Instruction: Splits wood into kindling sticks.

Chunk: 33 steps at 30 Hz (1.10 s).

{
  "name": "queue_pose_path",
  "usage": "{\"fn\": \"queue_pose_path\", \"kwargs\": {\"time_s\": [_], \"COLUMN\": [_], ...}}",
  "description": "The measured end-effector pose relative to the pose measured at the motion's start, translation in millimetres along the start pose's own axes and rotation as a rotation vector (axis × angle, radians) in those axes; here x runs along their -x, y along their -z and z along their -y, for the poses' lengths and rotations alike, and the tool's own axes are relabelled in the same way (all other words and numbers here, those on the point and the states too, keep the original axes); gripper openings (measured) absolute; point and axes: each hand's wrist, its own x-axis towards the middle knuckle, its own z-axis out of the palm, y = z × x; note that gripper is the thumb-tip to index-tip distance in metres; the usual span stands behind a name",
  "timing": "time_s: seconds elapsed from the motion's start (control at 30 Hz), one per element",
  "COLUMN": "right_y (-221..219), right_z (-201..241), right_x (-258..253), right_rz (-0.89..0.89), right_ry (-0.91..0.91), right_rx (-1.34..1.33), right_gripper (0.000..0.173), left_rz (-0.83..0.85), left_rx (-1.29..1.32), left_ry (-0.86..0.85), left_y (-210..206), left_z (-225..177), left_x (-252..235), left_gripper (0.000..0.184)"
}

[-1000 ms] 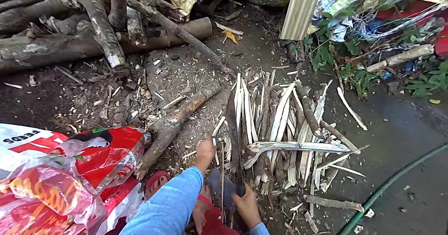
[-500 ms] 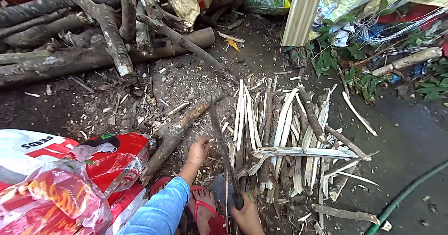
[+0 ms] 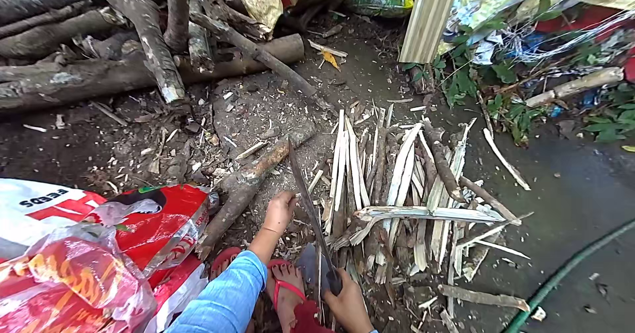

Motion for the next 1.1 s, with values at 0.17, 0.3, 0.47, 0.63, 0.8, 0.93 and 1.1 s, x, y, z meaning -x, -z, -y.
{"fn": "queue_pose_path", "kwargs": {"time_s": [0.17,0.3,0.47,0.63,0.8,0.93,1.1], "right_y": [1.6,1.8,12.6,2.5,-7.9,-8.7,-5.8], "right_z": [1.7,-0.6,16.3,1.7,-1.2,-7.5,-8.4], "right_x": [-7.9,-12.8,-8.2,-22.0,-22.4,-26.6,-39.9], "right_rz": [0.068,0.061,0.167,0.212,0.197,0.183,0.217], "right_ry": [-0.111,-0.084,-0.064,-0.029,0.049,0.143,0.119], "right_rx": [0.048,0.033,0.029,0.033,0.034,0.020,0.025], "right_gripper": [0.051,0.051,0.051,0.041,0.042,0.035,0.041], "left_rz": [0.241,0.260,0.283,0.289,0.252,0.231,0.299], "left_rx": [-0.086,-0.086,-0.148,-0.290,-0.335,-0.255,-0.107], "left_ry": [0.128,0.157,0.089,0.158,0.200,0.266,0.395], "left_y": [-3.1,1.1,-3.0,6.3,12.0,10.2,27.4], "left_z": [5.6,0.8,32.9,22.4,23.7,30.1,23.9], "left_x": [-10.2,-14.5,5.5,-5.9,-7.7,-1.9,12.1], "left_gripper": [0.028,0.028,0.033,0.034,0.032,0.036,0.057]}}
